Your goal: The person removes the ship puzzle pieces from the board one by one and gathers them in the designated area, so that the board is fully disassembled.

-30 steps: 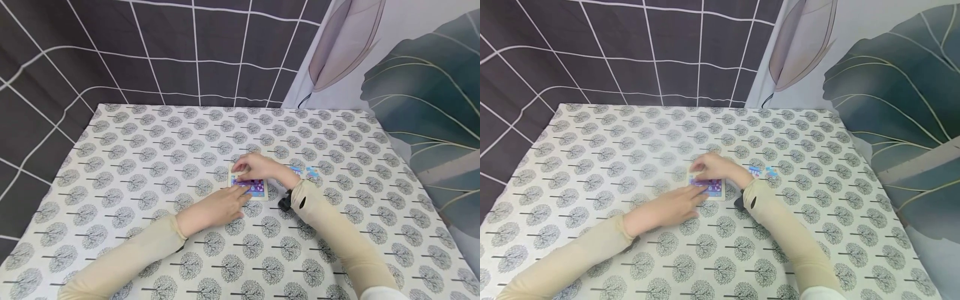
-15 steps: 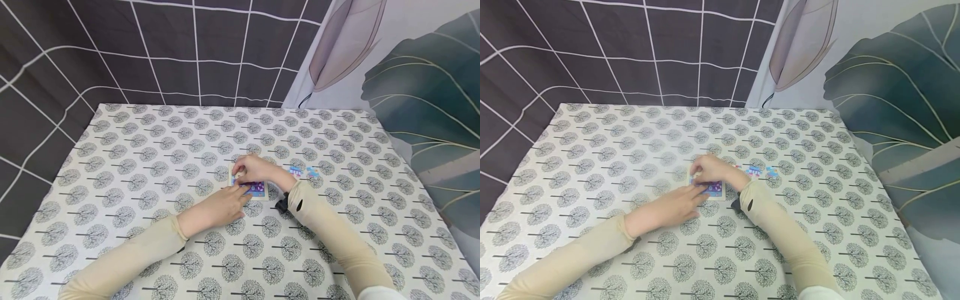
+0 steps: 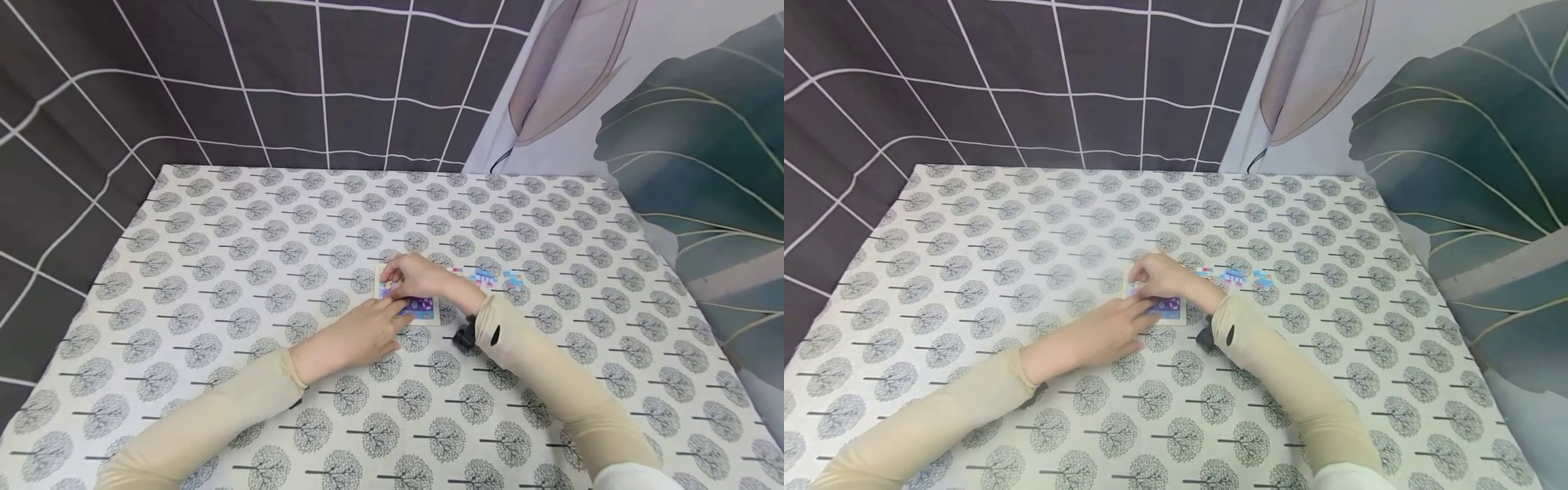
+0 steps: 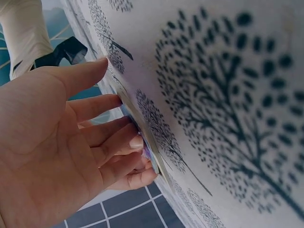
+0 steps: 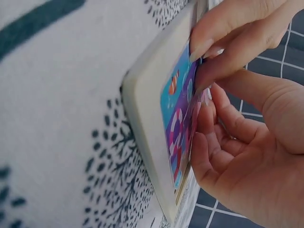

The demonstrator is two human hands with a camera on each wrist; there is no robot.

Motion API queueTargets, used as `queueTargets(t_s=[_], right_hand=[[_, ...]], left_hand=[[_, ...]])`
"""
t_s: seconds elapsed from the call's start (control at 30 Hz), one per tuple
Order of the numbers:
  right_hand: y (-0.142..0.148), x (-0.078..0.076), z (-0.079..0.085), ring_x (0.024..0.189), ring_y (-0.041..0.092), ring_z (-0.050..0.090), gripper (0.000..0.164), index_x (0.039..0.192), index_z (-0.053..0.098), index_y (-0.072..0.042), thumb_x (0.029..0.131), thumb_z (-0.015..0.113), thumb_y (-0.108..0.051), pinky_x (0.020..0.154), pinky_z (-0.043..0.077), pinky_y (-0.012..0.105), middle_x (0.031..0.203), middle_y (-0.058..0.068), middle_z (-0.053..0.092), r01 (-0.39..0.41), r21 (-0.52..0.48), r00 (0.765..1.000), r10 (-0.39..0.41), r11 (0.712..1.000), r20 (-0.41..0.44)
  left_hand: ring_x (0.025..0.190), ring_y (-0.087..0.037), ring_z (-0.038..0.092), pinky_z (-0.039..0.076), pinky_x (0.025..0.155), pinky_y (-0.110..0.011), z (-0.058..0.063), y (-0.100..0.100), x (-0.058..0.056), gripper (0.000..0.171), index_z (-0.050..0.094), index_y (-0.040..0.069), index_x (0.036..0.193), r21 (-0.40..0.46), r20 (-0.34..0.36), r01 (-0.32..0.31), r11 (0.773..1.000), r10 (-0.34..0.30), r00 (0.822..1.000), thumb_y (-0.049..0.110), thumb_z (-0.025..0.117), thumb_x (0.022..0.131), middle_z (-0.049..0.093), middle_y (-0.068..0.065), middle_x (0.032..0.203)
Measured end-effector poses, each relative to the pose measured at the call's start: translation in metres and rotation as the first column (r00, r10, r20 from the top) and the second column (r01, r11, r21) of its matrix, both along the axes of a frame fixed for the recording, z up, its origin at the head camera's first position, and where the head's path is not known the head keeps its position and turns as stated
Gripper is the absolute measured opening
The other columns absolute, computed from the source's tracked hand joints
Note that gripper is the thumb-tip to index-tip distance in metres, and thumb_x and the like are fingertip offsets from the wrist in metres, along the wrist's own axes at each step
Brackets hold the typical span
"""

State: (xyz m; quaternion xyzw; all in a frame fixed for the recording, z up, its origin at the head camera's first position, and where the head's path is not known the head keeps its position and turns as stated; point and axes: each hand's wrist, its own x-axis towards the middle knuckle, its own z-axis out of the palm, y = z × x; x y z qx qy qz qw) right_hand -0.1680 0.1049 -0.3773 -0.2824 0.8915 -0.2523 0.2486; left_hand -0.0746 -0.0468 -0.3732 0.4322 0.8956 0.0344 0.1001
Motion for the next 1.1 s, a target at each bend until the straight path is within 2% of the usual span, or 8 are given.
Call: queueTargets(t_s=[0.17,0.47,0.77,0.93,1.1], right_hand=[[0.002,0.001,0.0,0.085,0.016,0.06,0.027,0.102,0.066,-0.002,0.076,0.073,-0.007,0.081,0.052,0.022,0.091,0.005,0.066,-0.014,-0.053,1.0,0.014,0.998,-0.002],[0.009,0.002,-0.007,0.084,0.014,0.061,0.03,0.103,0.068,-0.002,0.074,0.074,-0.005,0.077,0.053,0.021,0.097,0.007,0.068,-0.108,-0.127,0.985,0.089,0.986,-0.148],[0.011,-0.003,-0.004,0.082,0.013,0.062,0.032,0.103,0.069,-0.002,0.071,0.075,-0.009,0.074,0.053,0.019,0.097,0.007,0.069,-0.18,-0.088,0.975,0.165,0.98,-0.151],[0.012,-0.003,-0.004,0.077,0.01,0.062,0.032,0.102,0.069,-0.001,0.072,0.074,-0.011,0.069,0.053,0.016,0.096,0.009,0.07,-0.209,-0.083,0.963,0.191,0.974,-0.192],[0.015,-0.005,-0.006,0.076,0.008,0.061,0.034,0.104,0.069,-0.002,0.073,0.075,-0.014,0.069,0.053,0.017,0.095,0.007,0.07,-0.192,-0.145,0.969,0.164,0.971,-0.186]], left_hand=[[0.135,-0.029,0.034,0.035,0.11,-0.039,0.0,0.0,0.002,0.058,0.042,0.005,0.139,-0.009,0.007,-0.002,1.0,0.002,1.0,0.036,0.054,0.092,0.036,-0.015,0.146],[0.139,-0.026,0.026,0.033,0.11,-0.041,0.0,-0.003,0.002,0.056,0.038,0.007,0.142,-0.012,0.034,-0.009,1.0,0.009,0.999,0.036,0.05,0.095,0.03,-0.012,0.15],[0.138,-0.026,0.029,0.033,0.11,-0.041,0.001,-0.004,0.001,0.056,0.041,0.008,0.14,0.013,0.029,-0.003,1.0,0.003,1.0,0.036,0.052,0.093,0.033,-0.01,0.148],[0.137,-0.026,0.031,0.035,0.11,-0.039,-0.001,-0.004,0.001,0.056,0.041,0.008,0.14,0.023,0.025,-0.002,1.0,0.002,1.0,0.036,0.052,0.093,0.036,-0.01,0.147],[0.139,-0.028,0.024,0.027,0.113,-0.041,-0.004,-0.006,-0.002,0.062,0.037,0.008,0.142,0.026,0.108,-0.009,1.0,0.006,0.994,0.039,0.053,0.092,0.029,-0.01,0.15]])
